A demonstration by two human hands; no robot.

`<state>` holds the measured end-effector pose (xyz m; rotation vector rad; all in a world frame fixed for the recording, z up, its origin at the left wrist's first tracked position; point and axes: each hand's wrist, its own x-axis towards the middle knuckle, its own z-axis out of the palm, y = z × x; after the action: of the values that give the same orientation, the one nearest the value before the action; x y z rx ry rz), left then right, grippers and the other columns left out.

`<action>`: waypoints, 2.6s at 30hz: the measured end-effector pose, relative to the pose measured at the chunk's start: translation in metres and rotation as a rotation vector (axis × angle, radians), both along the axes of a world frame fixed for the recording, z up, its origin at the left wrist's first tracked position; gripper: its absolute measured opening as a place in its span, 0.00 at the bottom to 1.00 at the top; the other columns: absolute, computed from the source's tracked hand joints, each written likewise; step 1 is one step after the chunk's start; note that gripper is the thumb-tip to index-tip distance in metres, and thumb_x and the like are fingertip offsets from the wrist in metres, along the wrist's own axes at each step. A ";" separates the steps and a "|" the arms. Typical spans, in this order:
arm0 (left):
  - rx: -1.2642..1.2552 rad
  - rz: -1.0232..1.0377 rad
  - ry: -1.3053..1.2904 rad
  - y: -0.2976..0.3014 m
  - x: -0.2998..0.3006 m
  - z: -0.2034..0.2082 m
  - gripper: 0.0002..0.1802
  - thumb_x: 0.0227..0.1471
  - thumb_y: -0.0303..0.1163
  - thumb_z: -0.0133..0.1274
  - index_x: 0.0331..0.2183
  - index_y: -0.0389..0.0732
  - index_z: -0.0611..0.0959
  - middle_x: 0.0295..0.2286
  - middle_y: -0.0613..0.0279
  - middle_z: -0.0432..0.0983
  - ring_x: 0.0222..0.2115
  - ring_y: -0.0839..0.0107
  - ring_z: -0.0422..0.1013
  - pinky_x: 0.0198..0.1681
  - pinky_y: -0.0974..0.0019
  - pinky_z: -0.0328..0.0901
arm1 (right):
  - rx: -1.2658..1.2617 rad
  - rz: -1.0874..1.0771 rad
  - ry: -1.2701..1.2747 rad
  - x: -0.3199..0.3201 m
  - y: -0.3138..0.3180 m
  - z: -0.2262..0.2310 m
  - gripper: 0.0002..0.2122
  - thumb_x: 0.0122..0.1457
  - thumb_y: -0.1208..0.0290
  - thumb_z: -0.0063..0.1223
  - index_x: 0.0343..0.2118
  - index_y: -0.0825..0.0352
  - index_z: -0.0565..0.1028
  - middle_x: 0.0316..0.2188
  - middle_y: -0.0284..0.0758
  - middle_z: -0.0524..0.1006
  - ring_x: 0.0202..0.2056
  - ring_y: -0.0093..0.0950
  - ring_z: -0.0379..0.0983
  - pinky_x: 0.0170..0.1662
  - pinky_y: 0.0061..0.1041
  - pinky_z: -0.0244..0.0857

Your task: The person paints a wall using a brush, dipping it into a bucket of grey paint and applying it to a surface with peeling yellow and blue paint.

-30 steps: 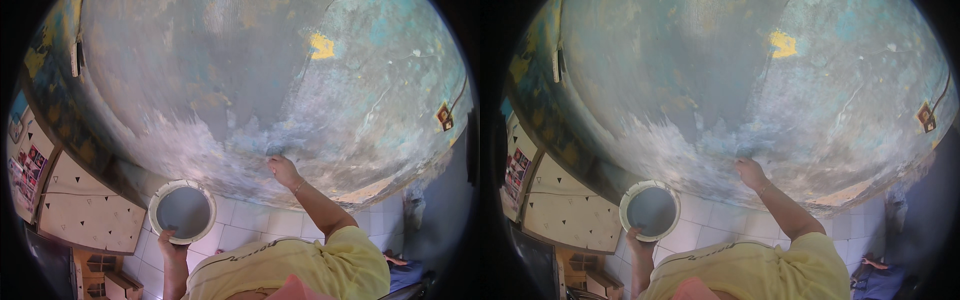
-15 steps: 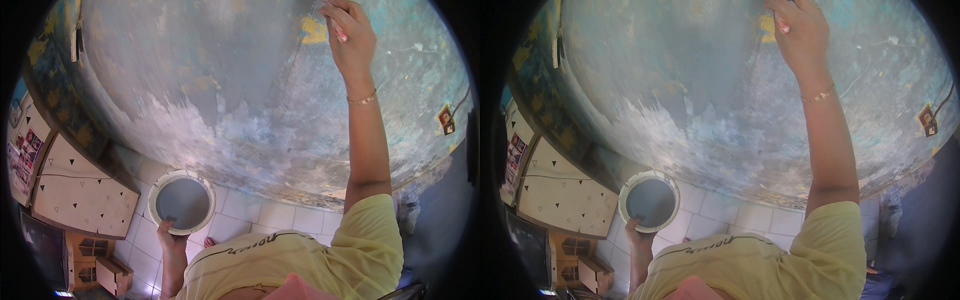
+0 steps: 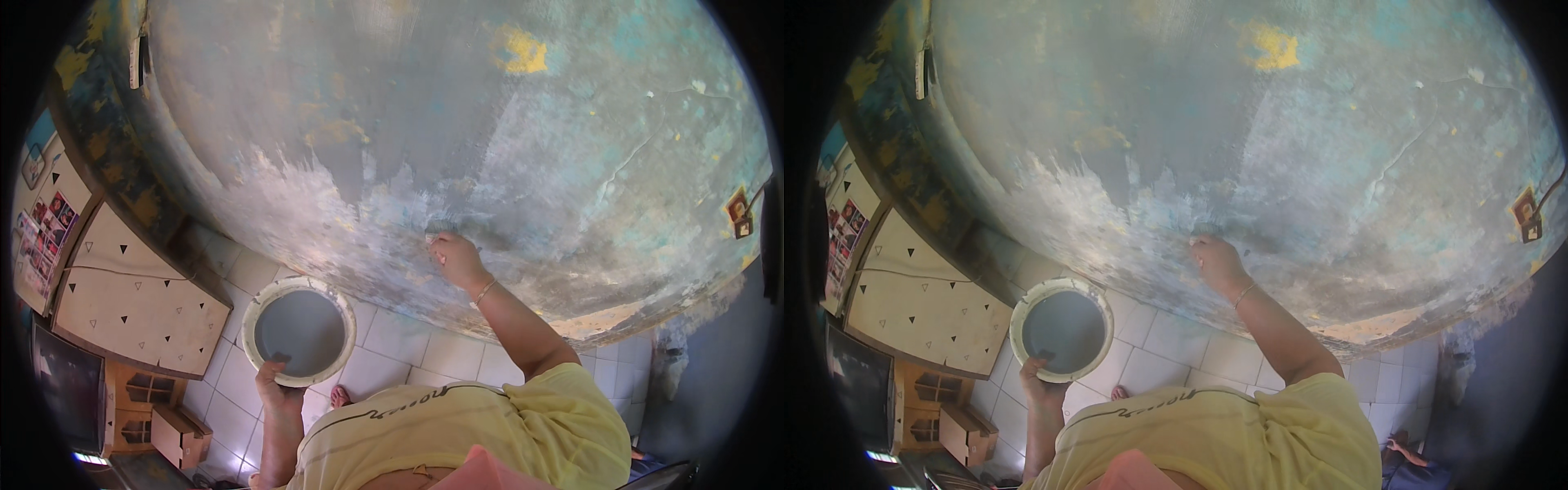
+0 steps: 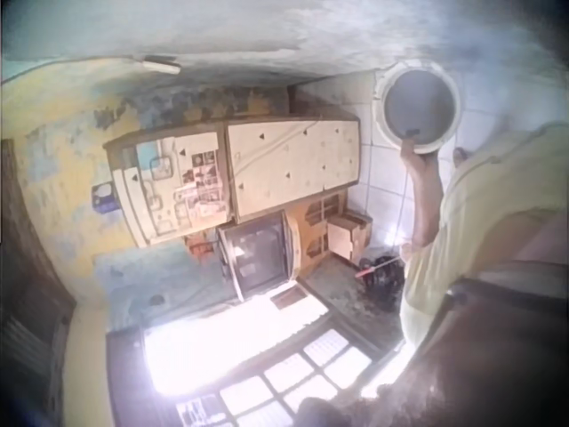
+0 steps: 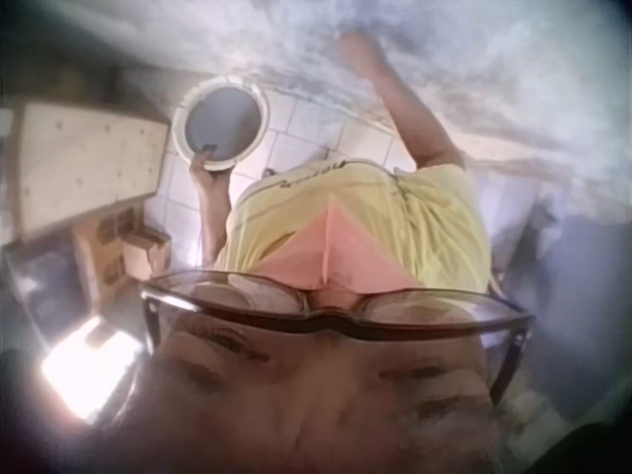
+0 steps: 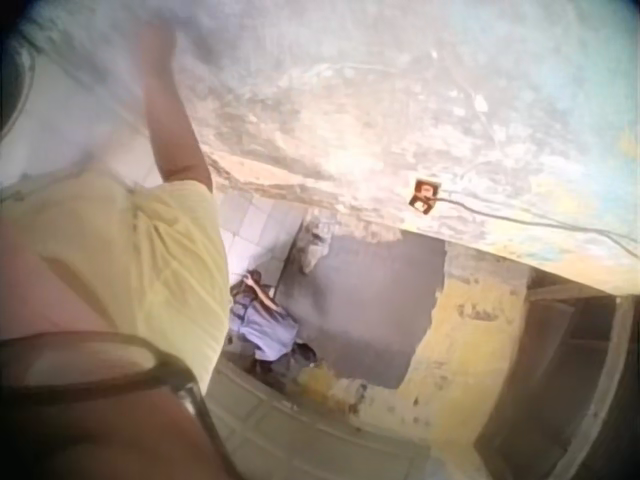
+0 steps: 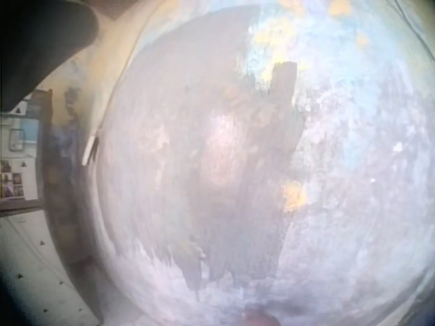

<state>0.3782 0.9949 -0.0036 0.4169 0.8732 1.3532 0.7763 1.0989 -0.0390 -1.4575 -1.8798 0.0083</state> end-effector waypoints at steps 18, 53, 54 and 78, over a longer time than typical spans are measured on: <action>-0.010 -0.057 0.009 0.003 0.010 -0.001 0.32 0.35 0.31 0.46 0.48 0.37 0.69 0.44 0.52 0.67 0.44 0.54 0.68 0.45 0.46 0.66 | 1.062 -0.291 -0.265 0.063 -0.064 0.297 0.06 0.51 0.81 0.54 0.31 0.64 0.78 0.32 0.34 0.77 0.34 0.29 0.73 0.36 0.23 0.67; -0.079 -0.007 -0.047 -0.019 0.024 -0.015 0.28 0.37 0.29 0.44 0.46 0.33 0.69 0.42 0.51 0.68 0.45 0.55 0.67 0.47 0.49 0.65 | 0.465 -0.202 -0.437 -0.001 0.007 0.057 0.04 0.46 0.73 0.53 0.27 0.64 0.75 0.38 0.36 0.71 0.36 0.35 0.72 0.36 0.33 0.69; -0.080 -0.004 -0.045 -0.020 0.023 -0.014 0.28 0.37 0.29 0.44 0.46 0.33 0.69 0.42 0.51 0.68 0.45 0.55 0.67 0.47 0.49 0.65 | 0.342 -0.150 -0.449 -0.007 0.010 0.026 0.03 0.49 0.72 0.51 0.27 0.64 0.75 0.36 0.35 0.72 0.35 0.33 0.72 0.35 0.32 0.68; -0.108 -0.005 0.075 0.032 -0.074 -0.007 0.35 0.38 0.32 0.44 0.52 0.34 0.65 0.48 0.47 0.64 0.50 0.50 0.64 0.50 0.43 0.62 | 0.674 -0.241 -0.406 -0.070 0.108 0.069 0.10 0.41 0.79 0.54 0.30 0.64 0.76 0.45 0.35 0.72 0.54 0.36 0.65 0.43 0.32 0.68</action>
<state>0.3042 1.0267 -0.0106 0.3878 1.0015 1.2860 0.7066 1.2074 0.0303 -1.2390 -1.7343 -1.0023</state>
